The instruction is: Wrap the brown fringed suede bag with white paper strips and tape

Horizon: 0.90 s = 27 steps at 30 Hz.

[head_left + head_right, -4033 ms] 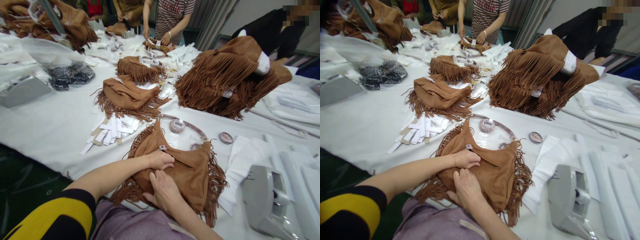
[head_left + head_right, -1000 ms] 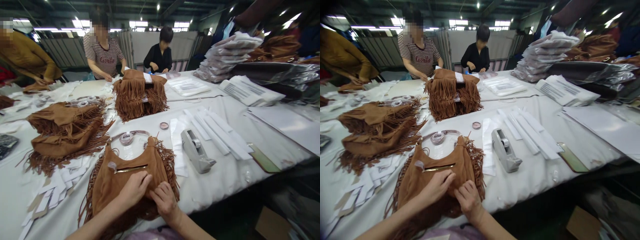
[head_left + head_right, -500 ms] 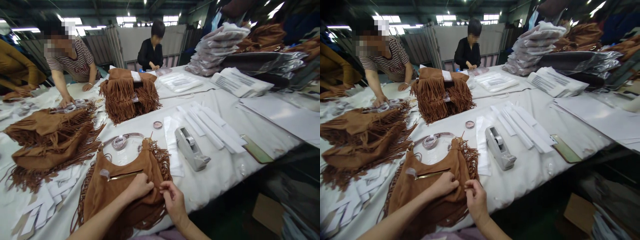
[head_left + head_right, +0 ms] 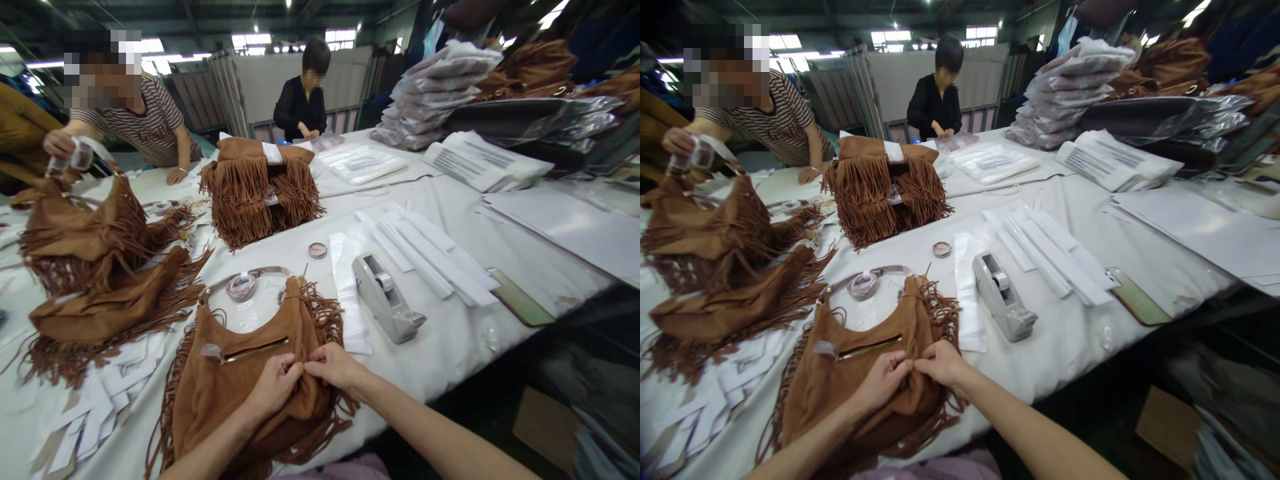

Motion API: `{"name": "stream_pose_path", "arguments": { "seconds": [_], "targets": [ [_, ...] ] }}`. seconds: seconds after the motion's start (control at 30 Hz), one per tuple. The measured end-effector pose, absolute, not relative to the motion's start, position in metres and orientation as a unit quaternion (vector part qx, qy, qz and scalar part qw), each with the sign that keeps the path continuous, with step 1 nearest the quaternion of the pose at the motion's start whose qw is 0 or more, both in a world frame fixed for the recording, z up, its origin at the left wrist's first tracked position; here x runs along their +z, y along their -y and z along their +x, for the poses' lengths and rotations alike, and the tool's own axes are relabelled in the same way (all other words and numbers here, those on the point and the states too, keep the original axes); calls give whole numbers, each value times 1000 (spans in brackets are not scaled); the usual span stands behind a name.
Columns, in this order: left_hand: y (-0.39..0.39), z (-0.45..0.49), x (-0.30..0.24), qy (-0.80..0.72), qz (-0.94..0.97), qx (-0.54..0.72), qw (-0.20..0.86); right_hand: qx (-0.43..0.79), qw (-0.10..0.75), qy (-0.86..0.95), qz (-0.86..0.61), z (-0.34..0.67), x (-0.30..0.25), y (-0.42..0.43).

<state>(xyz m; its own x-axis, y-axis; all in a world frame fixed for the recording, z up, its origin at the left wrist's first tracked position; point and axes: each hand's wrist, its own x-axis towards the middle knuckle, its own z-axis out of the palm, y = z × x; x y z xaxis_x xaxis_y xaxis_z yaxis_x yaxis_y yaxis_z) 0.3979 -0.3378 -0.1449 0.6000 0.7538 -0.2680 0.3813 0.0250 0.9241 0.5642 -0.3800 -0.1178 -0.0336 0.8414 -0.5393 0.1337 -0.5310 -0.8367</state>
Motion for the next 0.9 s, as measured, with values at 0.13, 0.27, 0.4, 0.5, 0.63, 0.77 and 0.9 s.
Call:
{"name": "stream_pose_path", "arguments": {
  "seconds": [0.13, 0.27, 0.4, 0.5, 0.63, 0.77, 0.9],
  "targets": [
    [336, 396, -147, -404, 685, 178, 580, 660, 295, 332, -606, 561, -119, 374],
    [335, 396, -146, -397, 691, 181, 576, 654, 320, 289, -622, 553, -123, 373],
    [335, 396, -142, -405, 701, 179, 558, 615, 349, 268, -654, 546, -127, 375],
    [334, 396, -141, -408, 713, 175, 542, 594, 364, 254, -670, 545, -129, 376],
    [333, 397, -142, -409, 715, 172, 540, 581, 380, 238, -680, 552, -127, 375],
    [335, 397, -144, -414, 706, 189, 543, 596, 356, 243, -677, 561, -126, 377],
    [338, 394, -141, -411, 684, 193, 571, 645, 313, 285, -637, 567, -124, 380]
  ]
}}
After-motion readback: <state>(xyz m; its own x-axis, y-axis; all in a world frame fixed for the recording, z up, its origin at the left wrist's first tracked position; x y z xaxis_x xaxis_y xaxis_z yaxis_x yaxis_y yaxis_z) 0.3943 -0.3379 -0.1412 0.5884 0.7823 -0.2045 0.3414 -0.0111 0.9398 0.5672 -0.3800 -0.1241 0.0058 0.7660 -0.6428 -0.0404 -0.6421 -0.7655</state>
